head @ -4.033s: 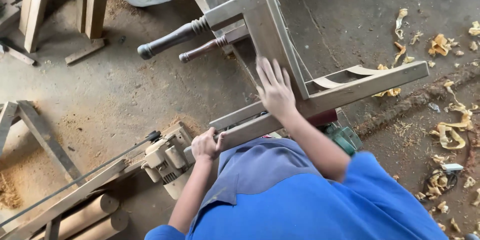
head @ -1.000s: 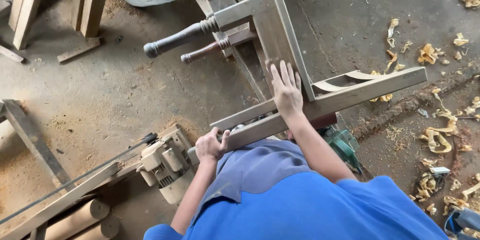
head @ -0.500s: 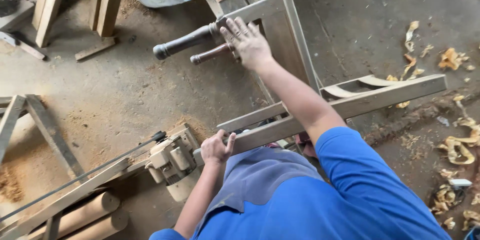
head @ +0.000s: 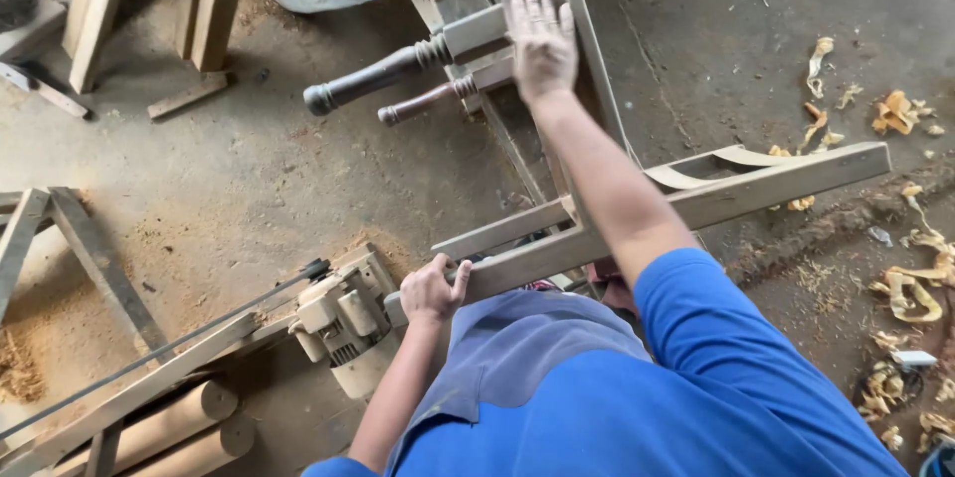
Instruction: Sanding a wooden chair frame using a belt sander
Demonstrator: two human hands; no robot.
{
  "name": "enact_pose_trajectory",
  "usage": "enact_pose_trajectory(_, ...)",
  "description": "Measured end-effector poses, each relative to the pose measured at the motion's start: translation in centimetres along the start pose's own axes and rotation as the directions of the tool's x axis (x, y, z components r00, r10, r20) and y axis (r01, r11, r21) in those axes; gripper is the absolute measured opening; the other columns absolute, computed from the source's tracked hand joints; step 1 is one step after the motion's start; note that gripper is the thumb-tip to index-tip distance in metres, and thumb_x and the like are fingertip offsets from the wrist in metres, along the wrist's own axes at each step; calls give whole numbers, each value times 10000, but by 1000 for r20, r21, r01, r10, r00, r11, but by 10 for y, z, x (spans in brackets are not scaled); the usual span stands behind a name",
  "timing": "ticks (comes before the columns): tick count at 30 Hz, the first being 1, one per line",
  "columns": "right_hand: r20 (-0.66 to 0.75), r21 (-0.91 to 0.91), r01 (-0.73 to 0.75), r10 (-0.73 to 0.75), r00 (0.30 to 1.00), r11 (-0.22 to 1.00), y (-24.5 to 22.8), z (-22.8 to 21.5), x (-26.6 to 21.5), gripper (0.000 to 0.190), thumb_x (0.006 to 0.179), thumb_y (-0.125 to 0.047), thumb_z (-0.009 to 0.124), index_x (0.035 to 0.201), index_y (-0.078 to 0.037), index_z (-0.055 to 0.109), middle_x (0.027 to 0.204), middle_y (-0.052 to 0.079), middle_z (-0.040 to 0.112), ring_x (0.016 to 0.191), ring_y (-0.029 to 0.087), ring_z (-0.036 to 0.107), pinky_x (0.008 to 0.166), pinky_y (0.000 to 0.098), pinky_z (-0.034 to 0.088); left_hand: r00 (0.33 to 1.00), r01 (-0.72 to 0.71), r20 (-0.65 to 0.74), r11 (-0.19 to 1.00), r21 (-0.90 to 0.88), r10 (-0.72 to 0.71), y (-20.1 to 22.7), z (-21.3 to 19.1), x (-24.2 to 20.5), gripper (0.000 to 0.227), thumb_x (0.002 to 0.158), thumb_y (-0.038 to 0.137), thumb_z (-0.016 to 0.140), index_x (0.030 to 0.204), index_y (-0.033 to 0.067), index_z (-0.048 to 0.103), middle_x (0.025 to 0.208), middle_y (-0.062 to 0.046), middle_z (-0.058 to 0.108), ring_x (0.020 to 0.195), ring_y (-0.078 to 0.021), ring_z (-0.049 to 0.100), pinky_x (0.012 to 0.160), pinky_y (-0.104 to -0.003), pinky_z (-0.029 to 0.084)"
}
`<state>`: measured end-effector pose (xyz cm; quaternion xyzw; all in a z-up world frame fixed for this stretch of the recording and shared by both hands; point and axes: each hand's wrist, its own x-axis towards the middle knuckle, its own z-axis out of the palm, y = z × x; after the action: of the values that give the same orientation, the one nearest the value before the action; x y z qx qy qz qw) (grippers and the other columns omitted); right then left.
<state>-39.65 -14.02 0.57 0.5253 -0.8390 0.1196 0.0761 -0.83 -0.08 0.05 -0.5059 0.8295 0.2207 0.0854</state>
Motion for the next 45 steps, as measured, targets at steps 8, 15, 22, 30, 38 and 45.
enact_pose_trajectory(8,112,-15,326,-322,940,945,-7,6,-5,541,1083,-236,471,1615,-208,377,1631,64,394,1508,326,345,1246,613,46,1000,-9,19,1000,-17,9,-4,2,1,566,945,709,380,905,223,667,729,-121,731,716,-377,709,668,-504,518)
enact_pose_trajectory(15,-3,125,-189,190,982,974,-20,-9,-4,504,1042,-108,581,1529,-184,480,1598,107,415,1533,322,161,1199,618,-116,999,31,24,999,-38,-31,-1,1,-1,540,920,713,422,925,240,681,765,-100,748,740,-373,719,694,-513,527)
enact_pose_trajectory(22,299,254,168,-243,923,952,-39,-35,9,520,1102,-381,356,1589,-205,301,1647,31,298,1548,292,192,1215,650,-63,1000,-4,19,999,-41,5,-8,3,-1,556,938,703,362,938,248,683,773,-133,741,739,-415,701,679,-531,512)
enact_pose_trajectory(30,-12,150,-159,163,987,976,-8,-32,1,546,1017,17,601,1533,-119,491,1626,144,361,1527,332,236,1199,612,-138,999,30,42,999,-46,-28,-1,-3,0,570,926,731,369,922,255,682,786,-116,756,762,-386,724,697,-513,527)
enact_pose_trajectory(38,-37,10,120,-120,992,993,23,-6,6,502,1030,-80,557,1529,-75,500,1549,107,526,1507,409,238,1177,708,-17,998,6,68,1000,2,-6,-5,2,-3,596,931,724,323,912,237,666,757,-148,732,754,-421,705,676,-530,513)
enact_pose_trajectory(45,-214,-138,31,-60,975,990,54,-55,-197,449,1056,-400,572,1448,-190,635,1422,25,667,1457,375,420,1156,722,184,991,16,134,998,53,-23,-11,-3,3,511,964,701,345,969,288,645,820,-76,750,854,-349,758,810,-467,586)
